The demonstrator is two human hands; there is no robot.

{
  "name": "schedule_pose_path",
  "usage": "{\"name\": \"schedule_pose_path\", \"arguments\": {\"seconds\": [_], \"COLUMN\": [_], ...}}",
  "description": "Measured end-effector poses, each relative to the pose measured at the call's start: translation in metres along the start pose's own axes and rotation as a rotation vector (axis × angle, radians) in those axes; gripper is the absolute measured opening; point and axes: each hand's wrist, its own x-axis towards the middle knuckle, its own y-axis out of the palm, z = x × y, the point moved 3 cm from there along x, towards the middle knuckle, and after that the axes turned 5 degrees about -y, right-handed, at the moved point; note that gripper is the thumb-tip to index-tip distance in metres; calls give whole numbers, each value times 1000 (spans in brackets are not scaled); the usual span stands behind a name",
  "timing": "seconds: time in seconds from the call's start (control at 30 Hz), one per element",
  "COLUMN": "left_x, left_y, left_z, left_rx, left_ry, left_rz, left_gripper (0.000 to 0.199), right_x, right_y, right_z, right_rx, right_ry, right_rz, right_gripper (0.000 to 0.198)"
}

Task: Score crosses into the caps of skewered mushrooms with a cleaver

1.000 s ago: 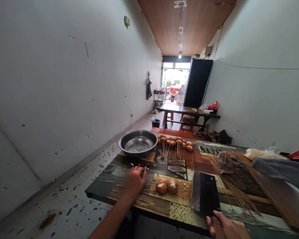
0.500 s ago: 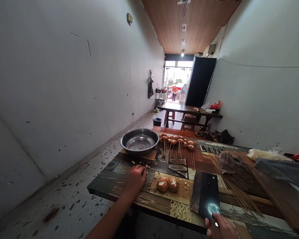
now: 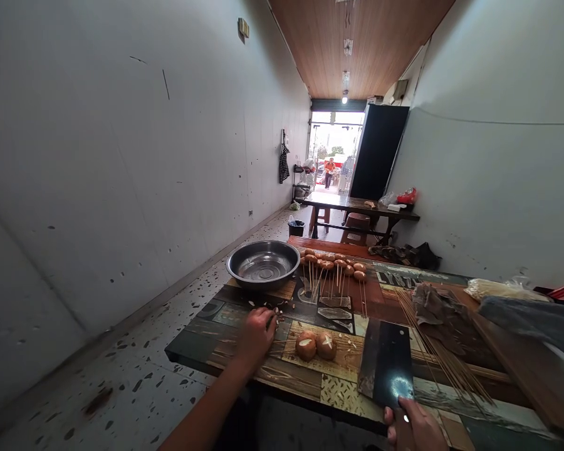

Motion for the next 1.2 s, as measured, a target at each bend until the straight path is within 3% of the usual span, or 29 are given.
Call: {"name": "schedule_pose_path", "arguments": {"seconds": [0.1, 0.27, 0.43, 0.7, 0.97, 1.2], "left_x": [-8, -30, -37, -34, -38, -36], "left_y": [-10, -29, -35, -31, -31, -35], "left_z": [-3, 3, 10, 2, 3, -7], "left_rx": [-31, -36, -62, 31, 4, -313], "left_ry": [95, 191, 171, 141, 119, 100], "left_rz": [5, 175, 295, 478, 443, 314], "left_gripper": [18, 28, 20, 12, 11, 17], "right_x": [-5, -8, -6, -6, -2, -7], "right_y": [4, 4, 2, 2, 2, 3], "right_z": [4, 7, 0, 1, -4, 2], "right_rx": [38, 25, 154, 73, 128, 137], "right_ry": [74, 78, 56, 38, 9, -25], "right_rz": [42, 50, 30, 13, 59, 2], "right_gripper": [40, 39, 30, 35, 34, 33]}}
